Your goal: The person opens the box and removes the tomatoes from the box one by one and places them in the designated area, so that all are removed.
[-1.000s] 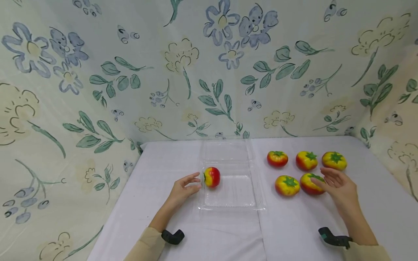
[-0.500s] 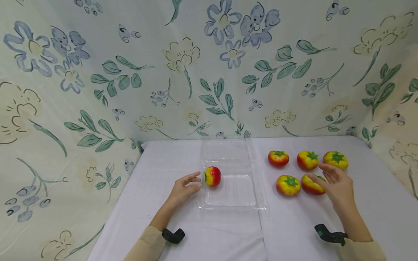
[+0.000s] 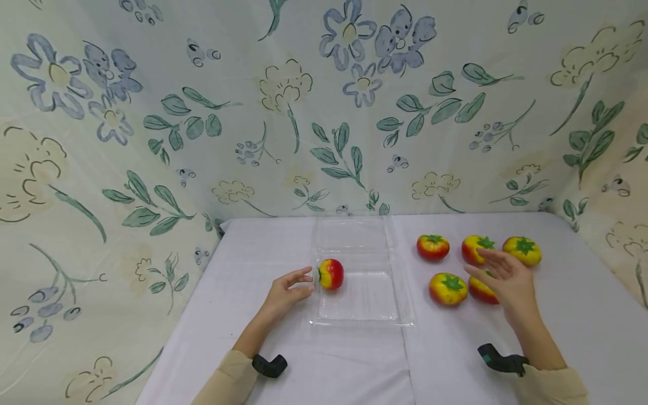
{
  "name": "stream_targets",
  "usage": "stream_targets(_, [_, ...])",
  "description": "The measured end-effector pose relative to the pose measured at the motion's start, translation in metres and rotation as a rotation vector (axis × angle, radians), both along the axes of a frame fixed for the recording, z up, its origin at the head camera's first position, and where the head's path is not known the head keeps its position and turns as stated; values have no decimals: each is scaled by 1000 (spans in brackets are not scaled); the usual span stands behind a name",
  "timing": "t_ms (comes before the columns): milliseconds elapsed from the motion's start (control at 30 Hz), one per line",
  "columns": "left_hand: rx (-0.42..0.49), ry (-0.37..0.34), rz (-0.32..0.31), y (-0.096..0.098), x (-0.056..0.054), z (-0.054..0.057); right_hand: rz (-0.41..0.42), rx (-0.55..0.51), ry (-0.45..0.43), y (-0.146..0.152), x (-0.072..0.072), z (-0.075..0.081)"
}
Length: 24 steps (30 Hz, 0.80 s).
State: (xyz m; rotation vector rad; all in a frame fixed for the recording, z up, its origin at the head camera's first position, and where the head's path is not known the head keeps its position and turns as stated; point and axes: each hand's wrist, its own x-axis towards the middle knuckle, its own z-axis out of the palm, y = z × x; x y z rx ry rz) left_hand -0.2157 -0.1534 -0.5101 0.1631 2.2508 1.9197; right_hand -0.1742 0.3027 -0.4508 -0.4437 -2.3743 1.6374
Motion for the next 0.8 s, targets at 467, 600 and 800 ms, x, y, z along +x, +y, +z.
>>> stream_targets(467, [-4,0,1,0,1,1,140,35,88,-29,-6,9])
stream_targets(600, [-8,2,1,0,1,1,175,49,97,-38,-7,9])
stream_targets(800, [-16,0,0,0,2,1,238,28,108,-53,-10,11])
